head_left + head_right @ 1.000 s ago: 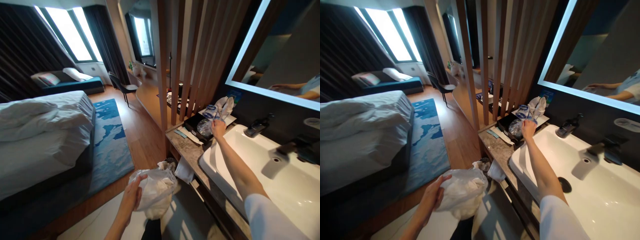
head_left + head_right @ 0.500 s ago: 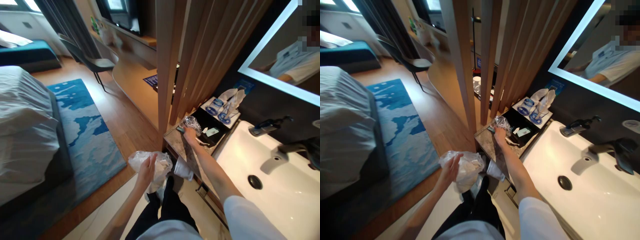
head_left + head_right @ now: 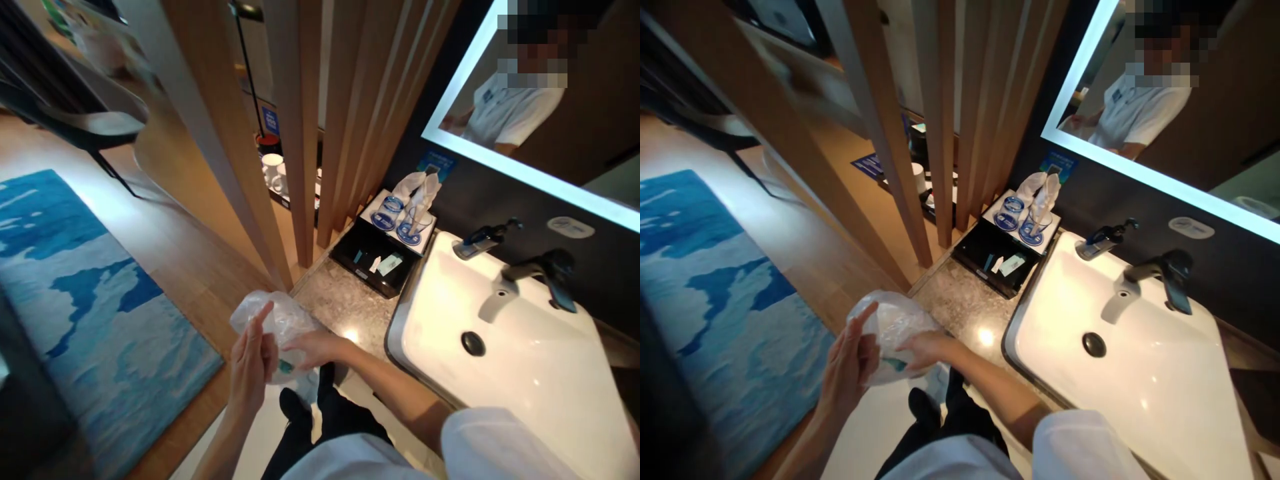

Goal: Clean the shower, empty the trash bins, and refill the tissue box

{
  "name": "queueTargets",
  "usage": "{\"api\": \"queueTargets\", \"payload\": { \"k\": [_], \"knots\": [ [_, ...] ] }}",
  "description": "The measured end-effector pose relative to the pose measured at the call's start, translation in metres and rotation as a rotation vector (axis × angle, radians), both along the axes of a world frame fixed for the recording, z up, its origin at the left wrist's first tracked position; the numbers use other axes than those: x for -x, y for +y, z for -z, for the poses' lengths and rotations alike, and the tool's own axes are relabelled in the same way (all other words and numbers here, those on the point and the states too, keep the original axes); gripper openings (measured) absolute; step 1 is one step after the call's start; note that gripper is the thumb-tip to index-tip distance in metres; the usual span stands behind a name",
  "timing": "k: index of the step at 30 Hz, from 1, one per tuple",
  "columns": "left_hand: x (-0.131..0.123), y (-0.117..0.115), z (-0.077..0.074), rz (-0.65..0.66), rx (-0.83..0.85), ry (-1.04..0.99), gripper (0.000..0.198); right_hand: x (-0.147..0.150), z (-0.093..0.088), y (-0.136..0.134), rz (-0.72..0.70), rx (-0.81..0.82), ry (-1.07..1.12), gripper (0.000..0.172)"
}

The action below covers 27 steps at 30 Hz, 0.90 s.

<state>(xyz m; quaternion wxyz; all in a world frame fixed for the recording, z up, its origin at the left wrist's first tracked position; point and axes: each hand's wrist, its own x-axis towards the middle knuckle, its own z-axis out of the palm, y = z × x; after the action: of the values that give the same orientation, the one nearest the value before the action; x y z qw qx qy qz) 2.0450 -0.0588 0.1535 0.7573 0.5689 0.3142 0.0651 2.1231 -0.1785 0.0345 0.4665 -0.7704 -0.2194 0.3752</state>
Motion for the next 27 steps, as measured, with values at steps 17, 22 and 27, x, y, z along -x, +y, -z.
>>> {"api": "queueTargets", "payload": {
  "k": [17, 22, 27],
  "knots": [
    [0.0, -0.025, 0.016, 0.096, 0.031, 0.162, 0.079, -0.215, -0.013, -0.186, -0.362, 1.011, -0.779, 0.04],
    [-0.002, -0.03, 0.011, 0.12, 0.005, 0.157, 0.081, -0.203, -0.014, -0.183, -0.474, 0.933, -0.862, 0.056],
    [-0.002, -0.033, 0.006, 0.118, 0.011, 0.155, 0.087, -0.208, -0.027, -0.172, -0.514, 0.931, -0.821, 0.047]
  ]
}}
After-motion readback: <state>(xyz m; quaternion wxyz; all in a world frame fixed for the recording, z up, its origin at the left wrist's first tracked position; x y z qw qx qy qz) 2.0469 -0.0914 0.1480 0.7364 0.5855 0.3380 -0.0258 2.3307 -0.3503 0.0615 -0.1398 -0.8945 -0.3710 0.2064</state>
